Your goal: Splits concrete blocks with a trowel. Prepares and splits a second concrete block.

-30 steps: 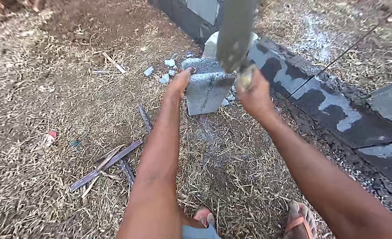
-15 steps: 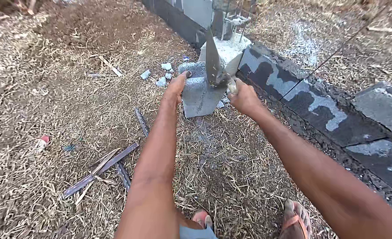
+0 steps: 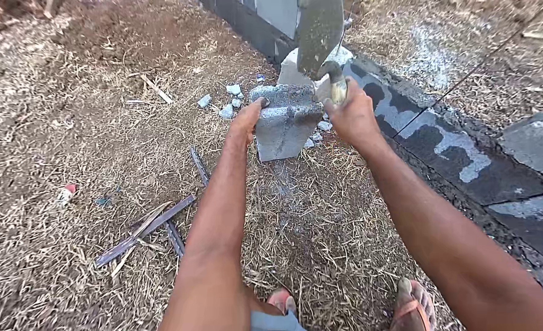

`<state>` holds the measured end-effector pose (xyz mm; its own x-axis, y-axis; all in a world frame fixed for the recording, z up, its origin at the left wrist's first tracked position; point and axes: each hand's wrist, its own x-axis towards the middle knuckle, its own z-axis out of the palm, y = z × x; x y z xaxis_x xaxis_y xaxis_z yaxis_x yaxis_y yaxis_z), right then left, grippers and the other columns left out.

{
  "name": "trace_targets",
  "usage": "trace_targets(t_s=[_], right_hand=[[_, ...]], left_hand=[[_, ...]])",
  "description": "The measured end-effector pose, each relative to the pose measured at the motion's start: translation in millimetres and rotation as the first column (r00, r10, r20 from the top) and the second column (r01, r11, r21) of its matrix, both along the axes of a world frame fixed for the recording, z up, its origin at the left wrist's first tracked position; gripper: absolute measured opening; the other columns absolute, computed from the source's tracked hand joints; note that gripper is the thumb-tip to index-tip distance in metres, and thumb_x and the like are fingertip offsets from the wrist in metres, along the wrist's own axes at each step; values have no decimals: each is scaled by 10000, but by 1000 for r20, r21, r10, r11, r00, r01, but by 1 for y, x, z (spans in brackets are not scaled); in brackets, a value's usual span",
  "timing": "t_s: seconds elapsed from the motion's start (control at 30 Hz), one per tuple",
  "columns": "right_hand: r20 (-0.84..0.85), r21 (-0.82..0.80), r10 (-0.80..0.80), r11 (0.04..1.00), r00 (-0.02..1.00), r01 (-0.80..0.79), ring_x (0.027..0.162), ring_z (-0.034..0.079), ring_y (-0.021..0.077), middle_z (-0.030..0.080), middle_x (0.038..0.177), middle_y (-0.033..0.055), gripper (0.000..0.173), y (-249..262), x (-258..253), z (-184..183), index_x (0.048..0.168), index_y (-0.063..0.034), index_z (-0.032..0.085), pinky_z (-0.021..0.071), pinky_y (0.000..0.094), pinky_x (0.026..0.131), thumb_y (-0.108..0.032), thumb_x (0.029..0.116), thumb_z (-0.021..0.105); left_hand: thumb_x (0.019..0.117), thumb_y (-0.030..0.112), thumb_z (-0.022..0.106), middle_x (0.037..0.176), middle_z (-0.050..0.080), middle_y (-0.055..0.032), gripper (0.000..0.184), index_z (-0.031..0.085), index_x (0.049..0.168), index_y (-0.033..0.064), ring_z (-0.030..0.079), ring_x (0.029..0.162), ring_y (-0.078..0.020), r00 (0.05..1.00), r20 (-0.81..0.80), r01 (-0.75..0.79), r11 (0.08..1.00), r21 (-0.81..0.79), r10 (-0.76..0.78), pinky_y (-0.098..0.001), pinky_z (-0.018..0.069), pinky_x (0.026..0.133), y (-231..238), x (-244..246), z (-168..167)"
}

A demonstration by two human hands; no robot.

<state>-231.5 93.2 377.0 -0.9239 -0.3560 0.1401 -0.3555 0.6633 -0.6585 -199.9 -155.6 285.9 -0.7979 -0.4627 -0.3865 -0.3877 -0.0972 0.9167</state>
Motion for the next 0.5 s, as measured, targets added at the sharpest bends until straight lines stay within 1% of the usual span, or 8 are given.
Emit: trace_targets(t_s=[0.1,0.13,0.23,0.3,0.37,0.4,0.43,0.5], right_hand=[[-34,-18,7,1000,999,-7,934,693,339,685,1041,189,438,-7,-14,24,1352,-35,542,546,574,816,-207,964,655],[-52,-32,16,999,999,-18,945,694,334,688,1058,187,457,-9,-18,31,1372,-37,541,551,570,827,-201,962,656],[-91,-32,17,999,996,-20,971,695,314,687,1081,171,474,-22,-26,42,1405,-47,511,552,539,845,-193,971,634],[-60,86,67,994,996,-62,1023,691,393,683,1106,232,494,-30,-31,30,1407,-5,488,545,602,883,-169,968,644],[50,303,150,940,987,-158,1040,668,486,668,1099,301,471,-32,-40,13,1350,34,516,519,685,872,-159,953,680],[82,354,158,918,984,-177,1039,661,488,663,1091,299,441,-31,-43,10,1311,33,537,512,687,865,-173,953,692],[76,350,147,922,986,-164,1034,661,479,661,1082,292,428,-28,-43,13,1297,30,543,513,679,862,-180,955,692],[11,245,89,965,996,-89,1048,671,455,670,1111,276,463,-26,-38,23,1362,15,514,523,659,887,-187,972,663]], left_hand=[[962,708,492,1303,656,-120,723,606,1365,119,623,1212,-274,999,20,36,999,-12,-36,-536,523,991,-1,-1,3],[968,703,487,1317,645,-132,734,588,1386,108,614,1223,-286,999,20,43,999,-19,-43,-548,517,997,0,0,4],[1001,620,505,1304,647,-137,652,580,1388,101,619,1209,-286,999,19,38,999,-11,-37,-539,521,987,2,1,8],[1012,592,506,1274,661,-131,621,592,1368,90,634,1179,-275,999,15,33,999,-7,-33,-526,532,971,2,1,9],[1010,597,507,1286,657,-135,630,591,1370,87,627,1194,-282,999,16,28,1000,-3,-28,-540,522,984,1,1,9],[1008,600,506,1292,654,-136,632,592,1370,89,623,1202,-285,1000,14,26,1000,-4,-25,-544,518,987,1,1,8],[1001,608,513,1285,660,-133,633,601,1360,95,630,1198,-282,1000,12,22,1000,-14,-22,-541,526,984,1,-1,8],[999,613,514,1312,645,-142,641,599,1370,97,611,1227,-294,1000,18,22,1000,-21,-22,-559,508,1002,0,-3,8]])
